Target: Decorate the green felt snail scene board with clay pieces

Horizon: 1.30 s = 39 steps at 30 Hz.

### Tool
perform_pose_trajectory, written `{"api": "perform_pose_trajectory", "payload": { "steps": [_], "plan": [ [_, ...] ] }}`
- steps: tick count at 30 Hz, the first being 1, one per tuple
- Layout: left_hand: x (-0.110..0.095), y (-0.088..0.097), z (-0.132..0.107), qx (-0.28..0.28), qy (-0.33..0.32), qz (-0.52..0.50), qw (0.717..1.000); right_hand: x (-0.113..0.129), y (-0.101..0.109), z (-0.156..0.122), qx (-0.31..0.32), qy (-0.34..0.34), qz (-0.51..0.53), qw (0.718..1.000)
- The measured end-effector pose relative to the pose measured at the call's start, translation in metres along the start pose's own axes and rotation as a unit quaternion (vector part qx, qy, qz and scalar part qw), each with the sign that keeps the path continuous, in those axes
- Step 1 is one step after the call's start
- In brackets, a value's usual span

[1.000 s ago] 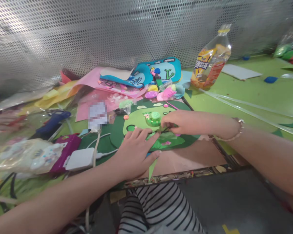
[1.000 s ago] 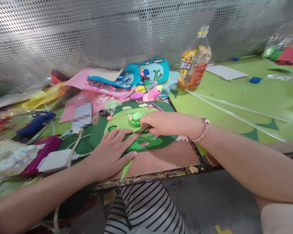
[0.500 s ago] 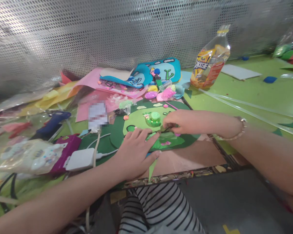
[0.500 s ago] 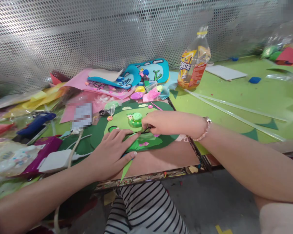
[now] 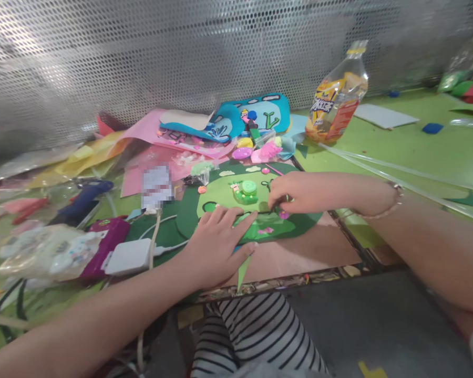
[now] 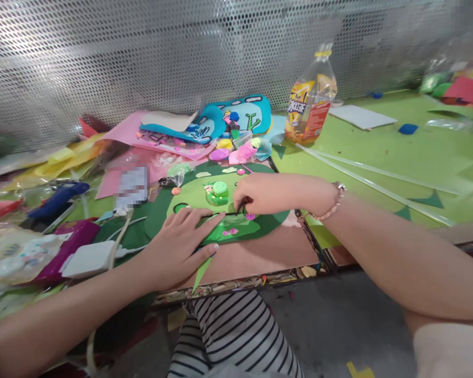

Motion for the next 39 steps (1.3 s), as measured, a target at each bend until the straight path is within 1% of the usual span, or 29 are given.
{"api": "perform_pose_trajectory", "payload": {
  "steps": [5, 12, 18, 20, 23, 24, 26, 27, 29, 30, 31, 33, 35, 36, 38, 39],
  "plan": [
    [0.000, 0.000, -0.001, 0.001, -0.002, 0.000, 1.000, -0.001, 0.000, -0.001, 0.000, 0.024, -0.014, 1.000],
    [0.000, 0.001, -0.001, 0.000, -0.001, 0.000, 1.000, 0.002, -0.001, -0.002, 0.017, 0.012, -0.017, 1.000],
    [0.000, 0.000, -0.002, 0.000, 0.000, -0.003, 1.000, 0.004, -0.005, -0.006, 0.037, 0.026, -0.012, 0.999],
    [0.000, 0.000, -0.001, 0.002, 0.002, -0.005, 1.000, 0.004, -0.003, -0.006, 0.034, 0.032, -0.009, 0.999],
    [0.000, 0.000, -0.001, 0.007, 0.003, -0.009, 1.000, 0.002, 0.009, -0.004, 0.003, 0.022, 0.024, 0.999],
    [0.000, 0.000, -0.001, 0.007, 0.004, -0.009, 1.000, 0.000, 0.013, -0.004, -0.005, 0.012, 0.051, 0.999],
    [0.000, 0.001, -0.001, 0.005, 0.005, -0.007, 1.000, -0.005, 0.018, -0.003, -0.011, -0.009, 0.142, 0.990],
    [0.000, 0.001, -0.002, 0.003, 0.005, -0.006, 1.000, -0.008, 0.018, -0.002, -0.012, -0.016, 0.202, 0.979],
    [0.000, 0.002, -0.002, -0.001, 0.004, -0.002, 1.000, -0.019, 0.017, 0.000, -0.026, -0.032, 0.335, 0.941],
    [-0.001, 0.003, -0.002, -0.004, 0.003, 0.000, 1.000, -0.028, 0.016, 0.003, -0.041, -0.047, 0.400, 0.914],
    [-0.001, 0.003, -0.002, -0.006, 0.002, 0.003, 1.000, -0.037, 0.012, 0.005, -0.054, -0.070, 0.468, 0.879],
    [-0.001, 0.004, -0.002, -0.012, 0.002, 0.012, 1.000, -0.053, 0.001, 0.010, -0.068, -0.114, 0.566, 0.814],
    [-0.002, 0.005, -0.001, -0.011, -0.004, 0.019, 1.000, -0.065, -0.004, 0.015, -0.102, -0.144, 0.624, 0.761],
    [-0.003, 0.005, 0.000, -0.010, -0.010, 0.020, 1.000, -0.069, -0.006, 0.017, -0.123, -0.156, 0.642, 0.740],
    [-0.005, 0.006, 0.001, -0.009, -0.020, 0.020, 1.000, -0.075, -0.006, 0.019, -0.159, -0.171, 0.667, 0.708],
    [-0.006, 0.006, 0.003, -0.011, -0.023, 0.020, 0.999, -0.076, -0.005, 0.019, -0.172, -0.174, 0.674, 0.697]
  ]
}}
Point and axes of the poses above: each hand's wrist, its own z-axis towards the middle knuckle, its own y-axis out of the back of the hand, x = y × z, the point moved 8 cm from there along z, towards the middle knuckle, and after that the axes turned 7 degrees about -x, right-handed, at the moved point
